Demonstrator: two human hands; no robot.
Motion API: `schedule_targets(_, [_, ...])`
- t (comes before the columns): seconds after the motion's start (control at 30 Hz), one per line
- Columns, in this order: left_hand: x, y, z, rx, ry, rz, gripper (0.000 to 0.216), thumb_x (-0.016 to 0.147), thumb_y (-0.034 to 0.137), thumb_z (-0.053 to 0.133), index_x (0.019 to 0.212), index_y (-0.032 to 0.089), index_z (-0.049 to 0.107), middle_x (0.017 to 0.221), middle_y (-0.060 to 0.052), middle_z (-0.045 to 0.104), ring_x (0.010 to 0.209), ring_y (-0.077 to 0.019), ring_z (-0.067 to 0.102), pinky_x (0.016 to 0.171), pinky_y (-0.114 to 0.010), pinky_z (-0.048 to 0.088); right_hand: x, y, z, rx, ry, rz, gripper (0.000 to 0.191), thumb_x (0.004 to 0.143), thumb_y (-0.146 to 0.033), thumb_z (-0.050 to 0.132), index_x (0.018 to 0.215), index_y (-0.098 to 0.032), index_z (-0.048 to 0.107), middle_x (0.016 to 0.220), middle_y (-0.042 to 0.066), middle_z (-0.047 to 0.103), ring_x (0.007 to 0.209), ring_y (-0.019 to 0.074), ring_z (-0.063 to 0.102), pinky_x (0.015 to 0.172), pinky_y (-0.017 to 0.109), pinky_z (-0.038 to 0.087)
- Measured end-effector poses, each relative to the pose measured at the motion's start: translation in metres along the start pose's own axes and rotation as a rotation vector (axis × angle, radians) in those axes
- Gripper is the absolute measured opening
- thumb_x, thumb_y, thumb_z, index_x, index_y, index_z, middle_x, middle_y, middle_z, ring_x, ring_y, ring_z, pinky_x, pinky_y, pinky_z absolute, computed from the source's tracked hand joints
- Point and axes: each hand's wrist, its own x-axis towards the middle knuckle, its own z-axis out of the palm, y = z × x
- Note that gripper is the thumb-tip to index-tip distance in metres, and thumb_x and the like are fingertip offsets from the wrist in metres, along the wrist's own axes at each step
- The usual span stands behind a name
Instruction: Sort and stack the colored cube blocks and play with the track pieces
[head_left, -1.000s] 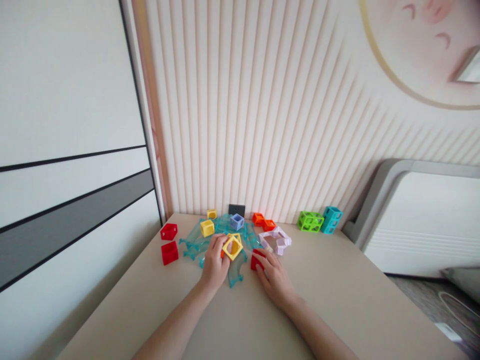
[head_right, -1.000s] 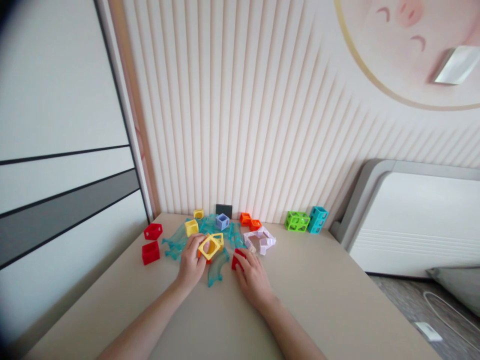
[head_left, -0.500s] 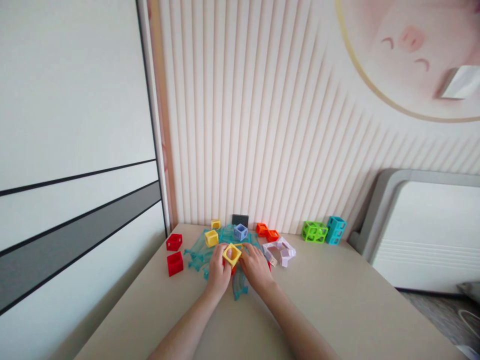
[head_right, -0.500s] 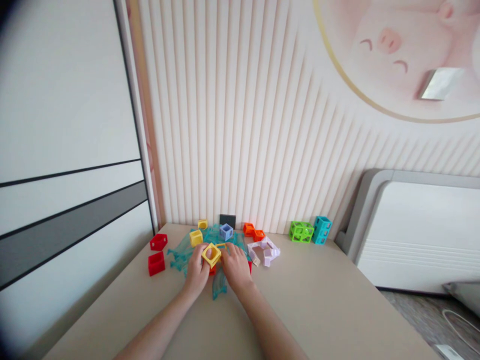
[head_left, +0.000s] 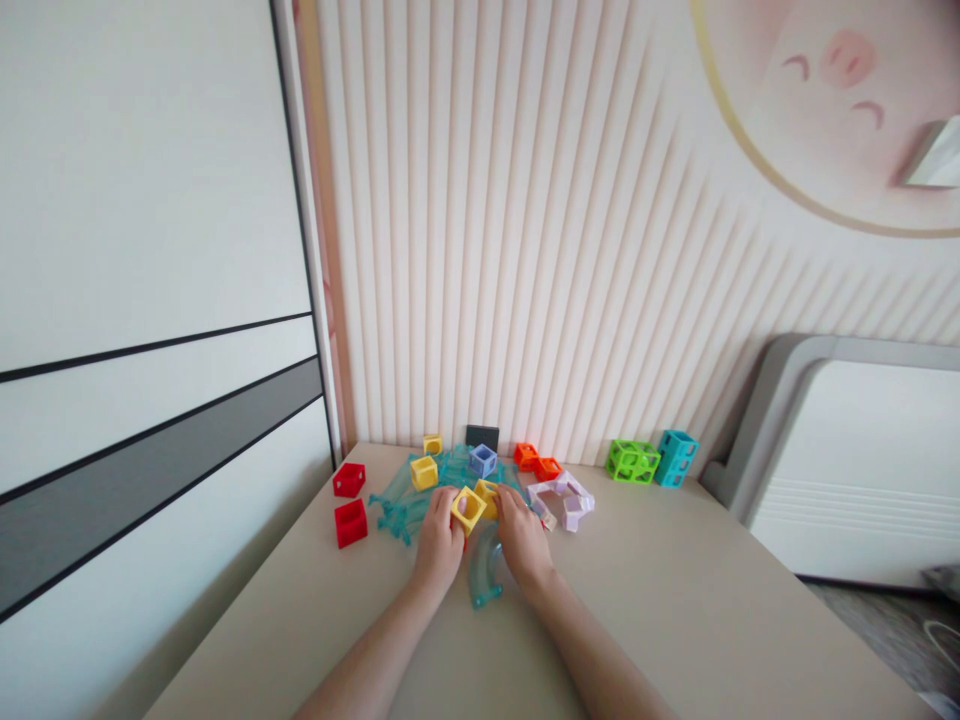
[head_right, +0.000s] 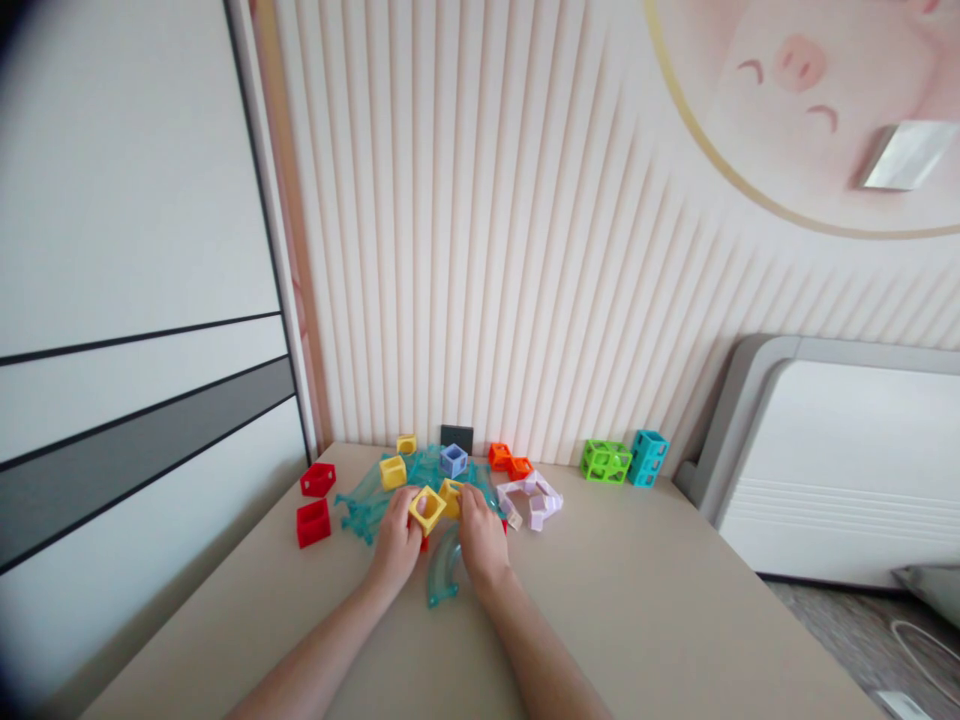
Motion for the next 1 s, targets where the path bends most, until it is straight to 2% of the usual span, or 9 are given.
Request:
schedule_targets(0.1, [0.000,0.001,0.000,0.010,0.006,-0.017,0.023,0.099,0.026,0.038,0.093,0.020,0.059,0.090,-0.008,0.066,0.085,-0.0219,0.066,0.078,-0.037,0.056,0.000,0.000,-0.001,0.023,0.042,0.066,0.032,0.100,-0.011,0.035,0.117,-0.016,0.062,0.112,0.013,0.073,0.093,0.0228,0.073,0.075,0.027,0.052])
schedule_targets(0.17, [-0.001,0.002,0.000,0.010,0.001,-0.027,0.024,0.099,0.027,0.037,0.093,0.020,0.060,0.089,-0.008,0.067,0.085,-0.0223,0.067,0.078,-0.038,0.056,0.000,0.000,-0.001,0.019,0.045,0.093,0.031,0.099,-0.009,0.036,0.117,-0.015,0.061,0.106,0.013,0.074,0.089,0.0223,0.073,0.072,0.026,0.050])
schedule_targets(0.27, [-0.001,0.002,0.001,-0.012,-0.006,-0.037,0.025,0.100,0.028,0.036,0.101,0.019,0.060,0.096,-0.010,0.070,0.092,-0.0230,0.068,0.084,-0.039,0.056,-0.001,-0.001,-0.002,-0.003,0.010,0.143,0.032,0.094,-0.002,0.039,0.116,-0.016,0.058,0.096,0.011,0.075,0.085,0.0217,0.073,0.067,0.025,0.046])
schedule_targets(0.43, [-0.002,-0.002,0.003,-0.028,0.033,-0.059,0.028,0.100,0.029,0.038,0.114,0.017,0.060,0.111,-0.014,0.071,0.106,-0.0251,0.068,0.094,-0.043,0.054,-0.003,-0.001,-0.003,-0.024,0.036,0.237,0.024,0.092,-0.001,0.039,0.098,-0.018,0.056,0.081,0.006,0.072,0.074,0.0188,0.069,0.058,0.023,0.036])
schedule_targets(0.63, [0.000,0.000,0.002,-0.028,0.029,-0.052,0.027,0.099,0.028,0.040,0.113,0.017,0.061,0.110,-0.013,0.072,0.106,-0.0244,0.068,0.093,-0.042,0.055,-0.003,0.000,-0.002,0.023,0.090,0.271,0.018,0.096,-0.008,0.037,0.095,-0.020,0.052,0.076,0.004,0.070,0.069,0.0180,0.066,0.055,0.024,0.031])
schedule_targets(0.77, [-0.001,0.010,-0.006,-0.077,0.020,0.039,0.024,0.099,0.027,0.038,0.106,0.019,0.059,0.102,-0.011,0.070,0.099,-0.0224,0.068,0.088,-0.039,0.056,-0.002,-0.001,-0.004,0.055,0.116,0.284,0.020,0.100,-0.015,0.033,0.093,-0.022,0.050,0.077,0.003,0.070,0.071,0.0181,0.067,0.056,0.025,0.030])
schedule_targets(0.83, [-0.004,0.016,-0.011,-0.135,-0.045,0.123,0.023,0.099,0.027,0.038,0.103,0.020,0.059,0.100,-0.011,0.070,0.096,-0.0215,0.068,0.085,-0.036,0.056,-0.002,-0.001,-0.005,0.057,0.128,0.276,0.021,0.101,-0.016,0.033,0.092,-0.022,0.050,0.078,0.003,0.071,0.071,0.0183,0.067,0.056,0.025,0.030])
schedule_targets(1.0, [-0.013,0.027,-0.013,-0.200,-0.408,0.223,0.024,0.099,0.028,0.036,0.099,0.022,0.059,0.095,-0.011,0.071,0.087,-0.0213,0.069,0.078,-0.034,0.056,0.000,-0.001,-0.004,0.036,0.131,0.280,0.022,0.101,-0.020,0.031,0.091,-0.023,0.051,0.076,0.003,0.069,0.069,0.0191,0.067,0.054,0.026,0.030])
